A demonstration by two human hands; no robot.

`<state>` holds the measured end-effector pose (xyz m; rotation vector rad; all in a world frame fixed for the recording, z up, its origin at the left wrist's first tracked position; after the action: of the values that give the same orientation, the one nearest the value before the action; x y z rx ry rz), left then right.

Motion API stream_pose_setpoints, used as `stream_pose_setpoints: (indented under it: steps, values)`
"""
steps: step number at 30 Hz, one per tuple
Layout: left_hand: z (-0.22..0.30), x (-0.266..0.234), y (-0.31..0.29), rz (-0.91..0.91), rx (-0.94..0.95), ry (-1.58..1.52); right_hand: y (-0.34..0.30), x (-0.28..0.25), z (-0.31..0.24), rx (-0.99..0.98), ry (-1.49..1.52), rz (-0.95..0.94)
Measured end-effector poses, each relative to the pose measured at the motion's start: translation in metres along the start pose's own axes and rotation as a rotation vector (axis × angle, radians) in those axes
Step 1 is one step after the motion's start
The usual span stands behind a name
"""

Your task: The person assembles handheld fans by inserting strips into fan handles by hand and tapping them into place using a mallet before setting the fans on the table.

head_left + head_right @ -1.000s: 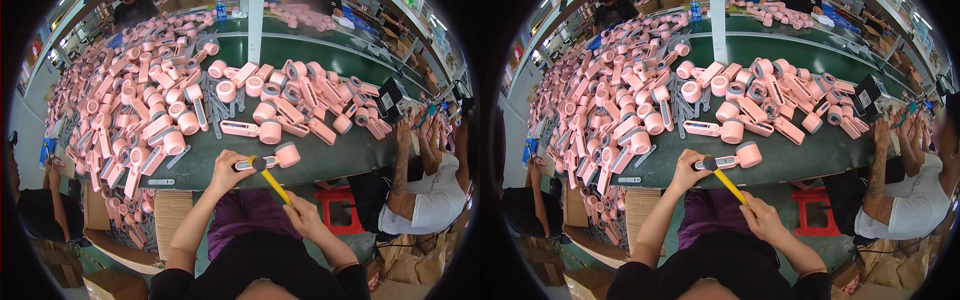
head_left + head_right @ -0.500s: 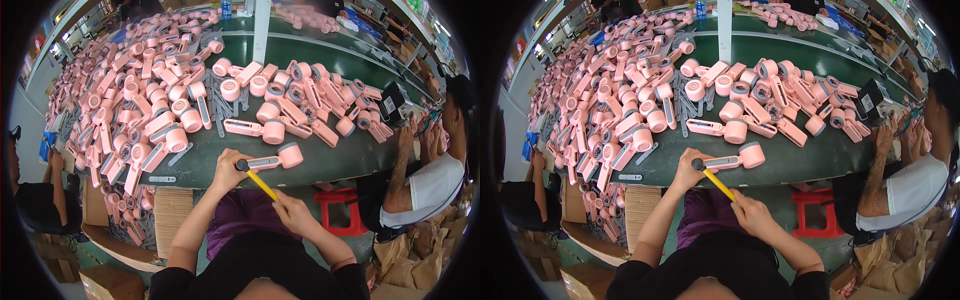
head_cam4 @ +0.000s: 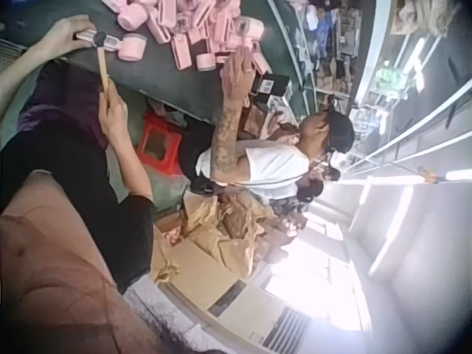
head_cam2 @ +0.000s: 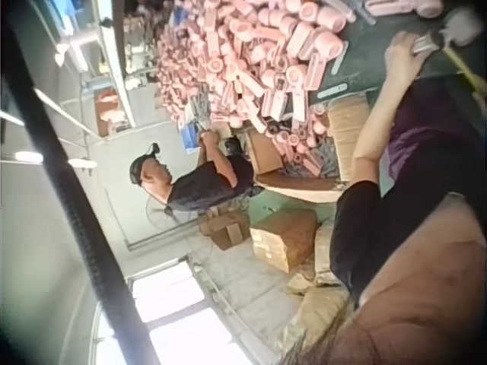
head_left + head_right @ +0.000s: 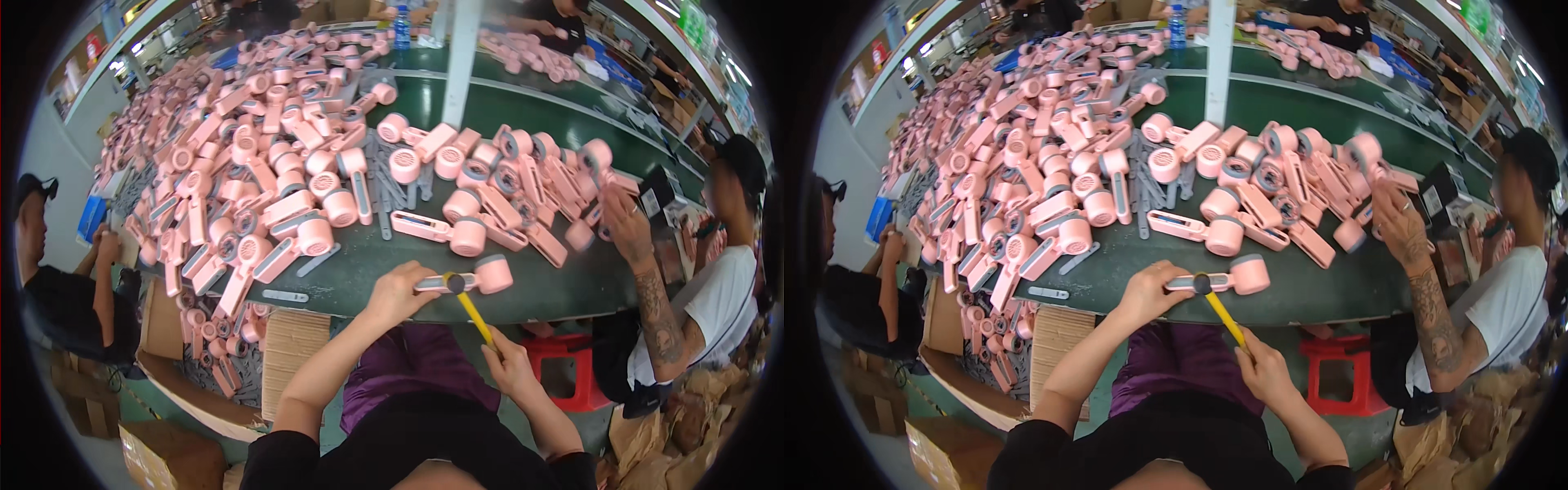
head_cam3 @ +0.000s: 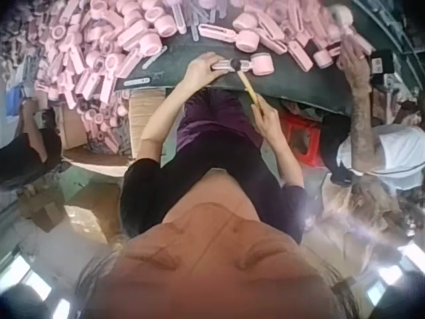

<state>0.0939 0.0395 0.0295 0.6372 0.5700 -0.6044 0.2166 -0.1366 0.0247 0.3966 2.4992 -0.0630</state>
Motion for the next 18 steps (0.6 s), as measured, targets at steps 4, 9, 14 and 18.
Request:
stream_pose_setpoints:
  steps: [4,9,14,18]
  values:
    - [-0.004,-0.038,-0.013,0.098,0.028,-0.024,-0.001,-0.018,-0.019,-0.148,0.072,0.053]
    - [-0.047,-0.164,-0.036,0.441,-0.146,0.039,0.0,-0.012,0.001,-0.056,0.347,0.124]
    - [-0.127,-0.341,0.003,0.84,-0.419,0.355,0.018,0.006,0.005,-0.119,0.37,0.078]
    - [-0.19,-0.429,0.035,0.915,-0.251,0.419,0.028,0.016,0.006,-0.1,0.401,0.041]
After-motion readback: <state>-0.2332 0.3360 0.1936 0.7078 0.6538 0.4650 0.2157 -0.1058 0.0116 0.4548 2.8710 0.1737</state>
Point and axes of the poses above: each hand's wrist, its own y-axis towards the middle knuckle, its own x-axis out of the palm, z = x × y, the point moved 9 cm from there along y, towards the middle knuckle, and after that the axes turned 4 degrees about y, right-handed, at the moved point
